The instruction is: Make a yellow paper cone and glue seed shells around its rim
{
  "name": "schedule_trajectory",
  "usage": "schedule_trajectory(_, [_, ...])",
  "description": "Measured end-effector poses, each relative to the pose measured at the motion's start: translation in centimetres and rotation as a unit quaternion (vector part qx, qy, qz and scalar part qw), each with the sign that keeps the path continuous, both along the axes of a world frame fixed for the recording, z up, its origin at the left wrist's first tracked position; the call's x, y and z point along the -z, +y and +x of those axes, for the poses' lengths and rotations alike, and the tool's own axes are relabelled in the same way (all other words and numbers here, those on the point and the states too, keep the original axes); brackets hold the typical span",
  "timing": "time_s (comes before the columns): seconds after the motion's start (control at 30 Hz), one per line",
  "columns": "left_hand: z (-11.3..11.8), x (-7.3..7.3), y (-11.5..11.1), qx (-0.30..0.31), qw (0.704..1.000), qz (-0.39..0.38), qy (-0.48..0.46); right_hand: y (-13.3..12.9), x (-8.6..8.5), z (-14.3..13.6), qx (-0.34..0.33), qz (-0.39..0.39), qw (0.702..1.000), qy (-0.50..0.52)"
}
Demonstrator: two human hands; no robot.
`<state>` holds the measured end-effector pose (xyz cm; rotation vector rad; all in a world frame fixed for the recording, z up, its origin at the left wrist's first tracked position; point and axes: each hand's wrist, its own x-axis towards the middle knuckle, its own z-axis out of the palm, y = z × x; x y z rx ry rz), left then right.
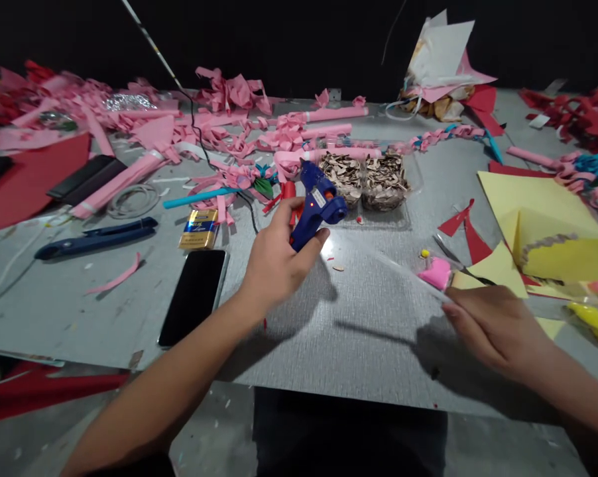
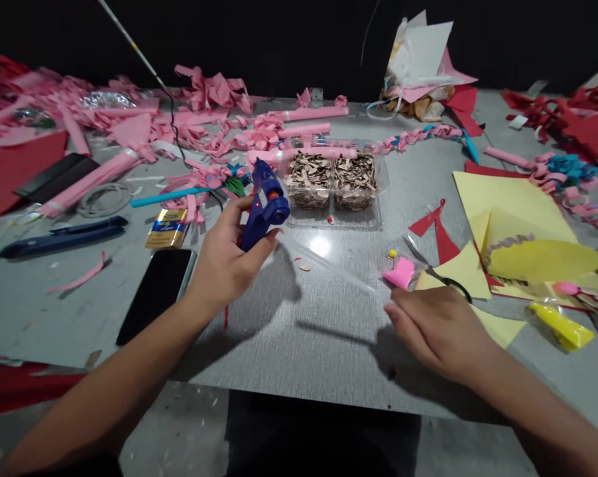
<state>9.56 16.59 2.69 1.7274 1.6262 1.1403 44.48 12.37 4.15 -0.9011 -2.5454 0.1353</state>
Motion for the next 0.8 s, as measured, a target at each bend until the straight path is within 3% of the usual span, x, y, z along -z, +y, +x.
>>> schedule_trajectory(0.2, [0.0,0.1,-0.7,-0.013,0.998,0.040,0.038,0.1,1.3,-0.8,0.008,-0.050,0.998,0.024])
schedule_trajectory(0.5, [-0.7,-0.9,-0.4,-0.049,0.987,0.135,-0.078,-0.2,1.5,-1.3,-0.005,-0.049,0.999,0.014])
schedule_trajectory(0.8, [-0.2,0.0,-1.1,-0.067,0.984,0.116,0.115,-0.2,1.4,-1.1,0.000,-0.051,0.998,0.035])
